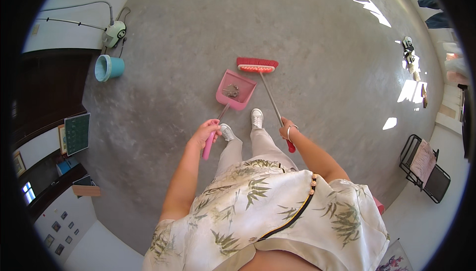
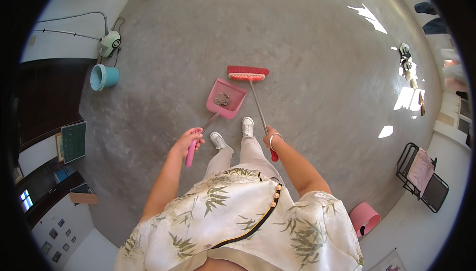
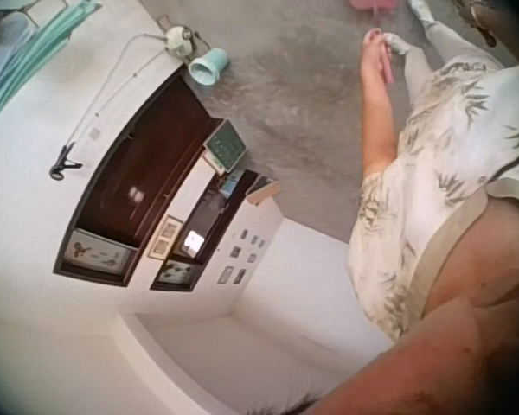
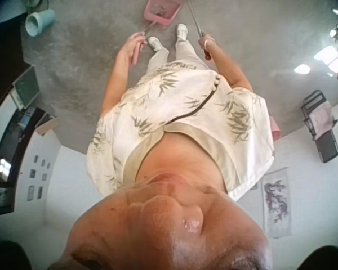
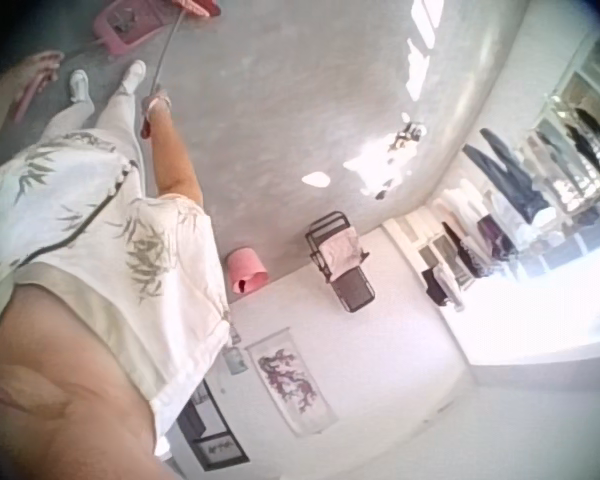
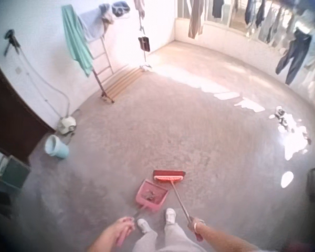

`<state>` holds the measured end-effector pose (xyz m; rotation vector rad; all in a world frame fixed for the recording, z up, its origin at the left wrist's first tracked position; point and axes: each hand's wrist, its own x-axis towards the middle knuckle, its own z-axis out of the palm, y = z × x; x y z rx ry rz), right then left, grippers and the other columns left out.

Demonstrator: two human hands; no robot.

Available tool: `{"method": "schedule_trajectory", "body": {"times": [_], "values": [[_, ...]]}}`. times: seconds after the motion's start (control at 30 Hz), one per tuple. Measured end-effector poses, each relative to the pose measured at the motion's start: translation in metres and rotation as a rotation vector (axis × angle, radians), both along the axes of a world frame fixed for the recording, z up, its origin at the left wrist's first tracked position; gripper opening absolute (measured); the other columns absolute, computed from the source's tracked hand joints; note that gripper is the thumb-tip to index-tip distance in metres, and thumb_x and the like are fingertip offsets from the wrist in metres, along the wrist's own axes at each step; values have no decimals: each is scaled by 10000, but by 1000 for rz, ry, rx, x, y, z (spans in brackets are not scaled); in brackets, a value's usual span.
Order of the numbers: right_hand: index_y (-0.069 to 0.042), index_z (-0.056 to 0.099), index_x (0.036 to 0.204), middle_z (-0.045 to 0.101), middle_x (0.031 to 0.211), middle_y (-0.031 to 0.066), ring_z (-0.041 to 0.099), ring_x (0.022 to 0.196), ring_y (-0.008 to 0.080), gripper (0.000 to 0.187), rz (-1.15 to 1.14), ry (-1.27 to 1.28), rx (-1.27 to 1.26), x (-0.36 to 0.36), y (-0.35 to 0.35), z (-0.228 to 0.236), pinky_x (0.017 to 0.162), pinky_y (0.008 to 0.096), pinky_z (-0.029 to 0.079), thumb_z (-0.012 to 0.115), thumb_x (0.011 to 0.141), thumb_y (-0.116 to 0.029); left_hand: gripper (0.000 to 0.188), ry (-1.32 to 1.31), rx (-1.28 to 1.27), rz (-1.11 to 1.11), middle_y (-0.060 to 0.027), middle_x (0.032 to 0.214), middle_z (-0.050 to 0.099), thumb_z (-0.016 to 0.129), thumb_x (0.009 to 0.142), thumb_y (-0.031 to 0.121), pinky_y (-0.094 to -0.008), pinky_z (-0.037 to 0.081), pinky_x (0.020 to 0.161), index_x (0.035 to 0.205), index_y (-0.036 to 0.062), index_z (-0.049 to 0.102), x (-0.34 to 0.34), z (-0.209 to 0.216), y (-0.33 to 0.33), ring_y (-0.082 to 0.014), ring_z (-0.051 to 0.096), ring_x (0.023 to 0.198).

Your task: The person sweeps the floor using a broom and dustpan, collecting debris and emptying it into a trash bin. They then switch to a mop to clean the floor surface in the same room.

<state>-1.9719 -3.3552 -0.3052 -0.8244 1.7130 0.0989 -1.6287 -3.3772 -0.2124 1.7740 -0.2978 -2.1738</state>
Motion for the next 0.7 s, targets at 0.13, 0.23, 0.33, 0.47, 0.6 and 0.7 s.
{"method": "schedule_trajectory", "body": {"times": [0.13, 0.23, 0.33, 0.47, 0.6, 0.7], "values": [[-102, 349, 1293, 547, 609, 83, 470, 403, 133, 608, -105, -175, 94, -41, 28, 77, 350, 280, 392, 506, 713, -10, 494, 175, 168, 232, -186, 805, 583, 533, 801, 428, -239, 484, 436, 1115, 85, 366, -2, 3, -6, -140, 544, 481], [-90, 347, 1291, 540, 601, 79, 455, 388, 124, 599, -154, -207, 74, -42, 55, 100, 343, 272, 377, 508, 720, -10, 437, 231, 290, 223, -187, 709, 577, 509, 784, 511, -279, 504, 452, 840, 79, 489, 12, -63, 7, -178, 573, 523], [-82, 316, 1306, 527, 593, 65, 448, 391, 123, 605, -229, -222, 28, -20, 58, 97, 353, 267, 372, 503, 735, -20, 262, 264, 418, 328, -117, 683, 546, 563, 773, 271, -242, 465, 397, 807, 37, 450, 2, -95, 15, -147, 528, 491], [-71, 272, 1316, 521, 579, 80, 447, 354, 139, 629, -339, -306, -30, 33, 16, 95, 323, 276, 371, 505, 735, -7, 118, 357, 279, 497, -39, 603, 486, 556, 721, 101, -206, 430, 405, 687, 59, 451, 17, -102, 17, -108, 477, 465], [-118, 304, 1292, 517, 594, 96, 458, 389, 154, 596, -481, -266, -3, 73, -5, 70, 341, 290, 371, 486, 740, 11, 125, 654, 321, 656, -31, 625, 473, 544, 739, 99, -194, 408, 412, 682, 52, 443, 86, -95, 36, -91, 455, 455], [-111, 350, 1224, 511, 617, 89, 449, 418, 143, 506, -666, -316, 35, 128, -38, 69, 356, 275, 363, 472, 748, 13, 106, 599, 253, 693, -52, 660, 480, 529, 719, 57, -203, 421, 411, 645, 56, 454, 161, -73, 37, -106, 457, 480]]}}
